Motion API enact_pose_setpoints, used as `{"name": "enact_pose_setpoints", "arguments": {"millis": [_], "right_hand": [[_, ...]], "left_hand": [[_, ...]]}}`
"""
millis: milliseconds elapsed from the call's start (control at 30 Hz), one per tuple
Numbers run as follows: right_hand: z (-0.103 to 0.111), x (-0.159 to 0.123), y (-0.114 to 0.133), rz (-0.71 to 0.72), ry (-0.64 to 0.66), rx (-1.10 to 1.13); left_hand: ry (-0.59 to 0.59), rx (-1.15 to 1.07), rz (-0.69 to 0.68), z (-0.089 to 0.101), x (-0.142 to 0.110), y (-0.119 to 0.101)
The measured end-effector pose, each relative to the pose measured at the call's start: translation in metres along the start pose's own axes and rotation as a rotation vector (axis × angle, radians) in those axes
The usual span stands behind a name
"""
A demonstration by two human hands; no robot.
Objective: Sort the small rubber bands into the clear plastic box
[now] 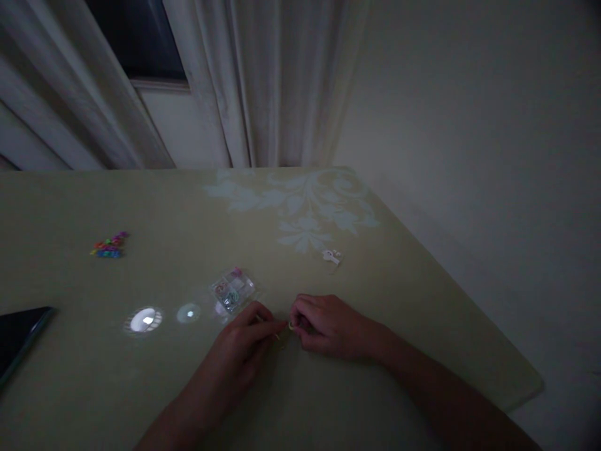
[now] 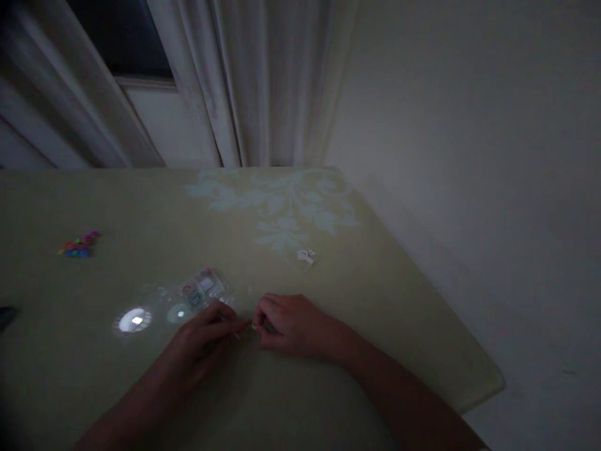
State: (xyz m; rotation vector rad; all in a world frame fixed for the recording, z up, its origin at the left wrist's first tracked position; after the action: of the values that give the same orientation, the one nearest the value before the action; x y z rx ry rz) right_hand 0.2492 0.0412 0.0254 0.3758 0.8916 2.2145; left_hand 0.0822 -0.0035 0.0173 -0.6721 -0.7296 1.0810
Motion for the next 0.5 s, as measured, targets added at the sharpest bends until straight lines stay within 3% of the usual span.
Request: {"name": "enact_pose_setpoints", "arguments": {"millis": [200, 500], "right_hand": [[-0.0006, -0.0004, -0.0004, 0.002, -0.003, -0.012], [0.0004, 0.0005, 0.0023, -0.011, -0.023, -0.023]], "left_hand": [[0.011, 0.037, 0.047, -0.0015, -0.003, 0.0069], [-0.004, 0.077, 0.005, 0.0007, -0.0042, 0.0056]]}}
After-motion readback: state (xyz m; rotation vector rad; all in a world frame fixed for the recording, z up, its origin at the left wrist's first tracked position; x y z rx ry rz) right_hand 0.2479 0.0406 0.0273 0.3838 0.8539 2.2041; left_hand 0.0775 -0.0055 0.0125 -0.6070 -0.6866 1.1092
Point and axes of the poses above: each hand's wrist, its own x-axis towards the middle knuckle, its own z-axis out of the back of the hand, y = z × x, the point moved 6 cm from there along x, towards the middle knuckle, and after that the axes turned 11 degrees about -y, right-handed, at the moved point
